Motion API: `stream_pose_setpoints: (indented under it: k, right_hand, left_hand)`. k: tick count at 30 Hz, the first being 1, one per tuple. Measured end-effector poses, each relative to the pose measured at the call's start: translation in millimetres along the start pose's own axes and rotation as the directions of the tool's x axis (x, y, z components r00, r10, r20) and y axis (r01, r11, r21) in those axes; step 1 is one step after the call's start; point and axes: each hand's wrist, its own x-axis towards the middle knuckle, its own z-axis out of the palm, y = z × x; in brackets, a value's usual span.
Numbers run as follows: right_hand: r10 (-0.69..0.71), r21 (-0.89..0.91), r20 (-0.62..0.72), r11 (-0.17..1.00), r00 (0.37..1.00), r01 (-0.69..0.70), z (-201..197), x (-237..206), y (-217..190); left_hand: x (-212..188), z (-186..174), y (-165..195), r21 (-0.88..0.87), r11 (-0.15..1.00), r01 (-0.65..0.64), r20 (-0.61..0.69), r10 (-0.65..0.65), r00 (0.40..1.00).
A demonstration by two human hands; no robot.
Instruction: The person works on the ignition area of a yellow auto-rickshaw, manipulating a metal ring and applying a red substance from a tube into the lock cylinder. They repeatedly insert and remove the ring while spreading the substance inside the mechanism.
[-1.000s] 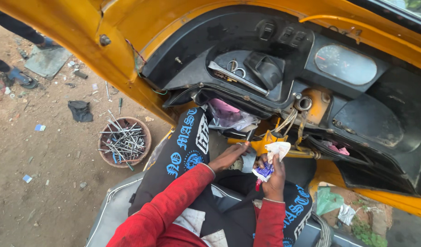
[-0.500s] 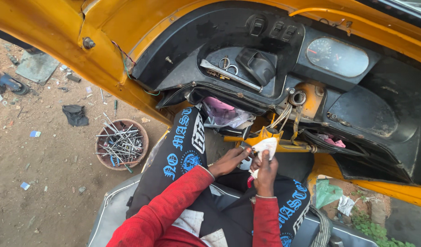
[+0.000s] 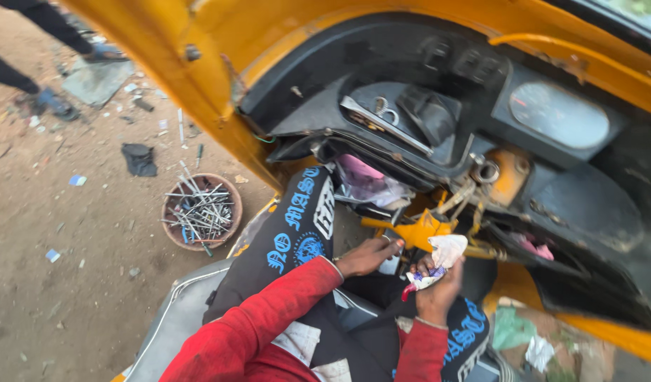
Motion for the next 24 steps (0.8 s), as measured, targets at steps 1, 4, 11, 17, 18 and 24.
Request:
stream_pose_setpoints:
  k: [1,4,11,17,18,24]
  right_hand:
    - [-0.001,0.015,0.019,1.0,1.0,0.0,8,-3,-2]
    - [-0.064,0.08,0.053,0.995,0.996,0.06,27,-10,-6]
    - [-0.16,-0.033,0.146,0.985,0.976,0.167,9,-11,-13]
    - [-0.226,-0.417,-0.086,0.893,0.97,0.171,-16,10,0]
    - [-0.296,-0.512,-0.062,0.829,0.953,0.224,-17,11,-1]
    - [-0.425,-0.88,0.379,0.108,0.822,0.462,-22,44,-91]
  left_hand:
    - [0,0,-1,0.021,1.0,0.022,-0.003,-0.022,1.0]
    - [2,0,-5,-0.016,1.0,0.001,0.019,0.0,1.0]
    - [1,-1,-8,0.048,0.999,-0.005,0.027,0.004,1.0]
    - [6,5,-12,0.174,0.985,0.018,0.045,-0.026,0.999]
    - [7,7,-16,0.2,0.98,0.01,0.056,-0.022,0.998]
    - [13,24,-28,0.283,0.933,-0.222,0.08,0.208,0.975]
